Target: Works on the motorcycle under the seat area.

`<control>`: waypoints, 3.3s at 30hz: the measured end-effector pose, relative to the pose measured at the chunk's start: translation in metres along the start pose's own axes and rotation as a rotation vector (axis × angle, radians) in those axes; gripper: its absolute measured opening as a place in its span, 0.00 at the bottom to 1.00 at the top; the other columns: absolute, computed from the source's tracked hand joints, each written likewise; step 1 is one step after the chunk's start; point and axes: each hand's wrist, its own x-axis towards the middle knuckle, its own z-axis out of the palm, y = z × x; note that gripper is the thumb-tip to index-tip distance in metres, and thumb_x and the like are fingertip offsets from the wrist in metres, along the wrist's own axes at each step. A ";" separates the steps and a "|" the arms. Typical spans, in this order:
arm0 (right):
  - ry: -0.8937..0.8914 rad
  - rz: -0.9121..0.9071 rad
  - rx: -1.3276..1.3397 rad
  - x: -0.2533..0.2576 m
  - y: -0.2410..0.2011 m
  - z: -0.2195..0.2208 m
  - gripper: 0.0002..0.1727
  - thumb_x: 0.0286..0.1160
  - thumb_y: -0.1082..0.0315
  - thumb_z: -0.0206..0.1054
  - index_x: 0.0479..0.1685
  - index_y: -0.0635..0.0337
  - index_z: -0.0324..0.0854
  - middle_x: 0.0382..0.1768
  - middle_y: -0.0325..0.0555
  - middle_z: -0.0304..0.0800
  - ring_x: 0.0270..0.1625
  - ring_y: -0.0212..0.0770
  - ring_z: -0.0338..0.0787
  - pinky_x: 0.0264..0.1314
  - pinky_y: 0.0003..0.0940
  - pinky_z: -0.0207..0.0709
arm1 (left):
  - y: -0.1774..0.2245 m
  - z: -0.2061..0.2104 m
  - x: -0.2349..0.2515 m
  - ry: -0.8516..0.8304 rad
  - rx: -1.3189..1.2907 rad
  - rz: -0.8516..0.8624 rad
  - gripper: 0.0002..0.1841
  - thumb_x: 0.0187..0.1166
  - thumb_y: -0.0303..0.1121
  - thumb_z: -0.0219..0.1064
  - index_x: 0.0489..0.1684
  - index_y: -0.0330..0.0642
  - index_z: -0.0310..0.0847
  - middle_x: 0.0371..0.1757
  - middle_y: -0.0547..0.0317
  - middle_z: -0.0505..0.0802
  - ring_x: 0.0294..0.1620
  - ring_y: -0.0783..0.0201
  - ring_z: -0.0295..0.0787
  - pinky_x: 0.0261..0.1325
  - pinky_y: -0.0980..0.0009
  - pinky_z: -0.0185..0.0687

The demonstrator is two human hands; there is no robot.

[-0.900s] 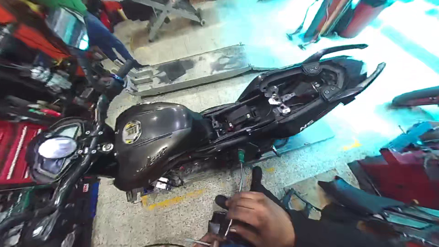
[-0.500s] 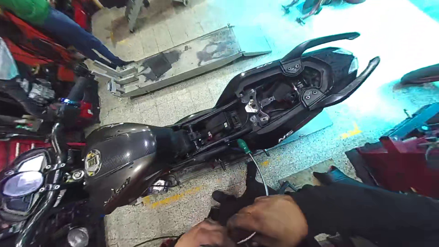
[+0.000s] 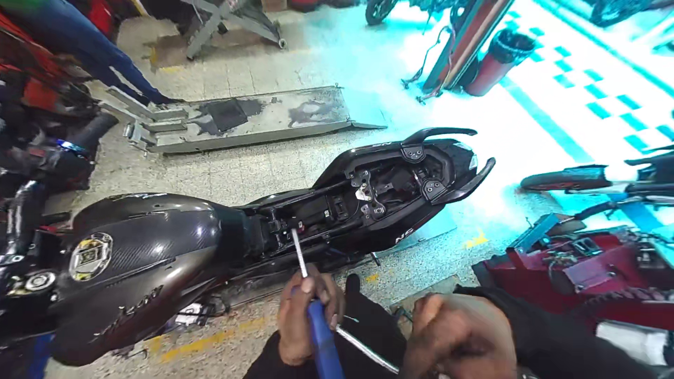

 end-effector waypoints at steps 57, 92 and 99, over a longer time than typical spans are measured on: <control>1.689 0.635 0.248 0.086 0.277 -0.173 0.21 0.96 0.65 0.48 0.71 0.76 0.68 0.55 0.63 0.92 0.43 0.51 0.98 0.48 0.42 0.95 | 0.004 -0.200 0.054 0.131 1.189 -0.675 0.27 0.62 0.39 0.75 0.65 0.48 0.85 0.48 0.63 0.97 0.44 0.70 0.94 0.50 0.63 0.91; 1.642 0.741 0.311 0.081 0.280 -0.189 0.13 0.96 0.67 0.45 0.60 0.67 0.70 0.49 0.60 0.95 0.25 0.49 0.95 0.23 0.39 0.91 | 0.005 -0.181 0.147 0.023 1.437 -0.787 0.23 0.67 0.39 0.69 0.63 0.47 0.90 0.48 0.61 0.97 0.42 0.69 0.93 0.45 0.67 0.91; 1.651 0.693 0.283 0.079 0.284 -0.187 0.12 0.96 0.69 0.45 0.57 0.67 0.70 0.46 0.60 0.96 0.21 0.47 0.94 0.20 0.37 0.90 | 0.005 -0.175 0.155 0.036 1.406 -0.815 0.22 0.69 0.38 0.70 0.63 0.45 0.90 0.49 0.61 0.97 0.44 0.73 0.92 0.48 0.73 0.90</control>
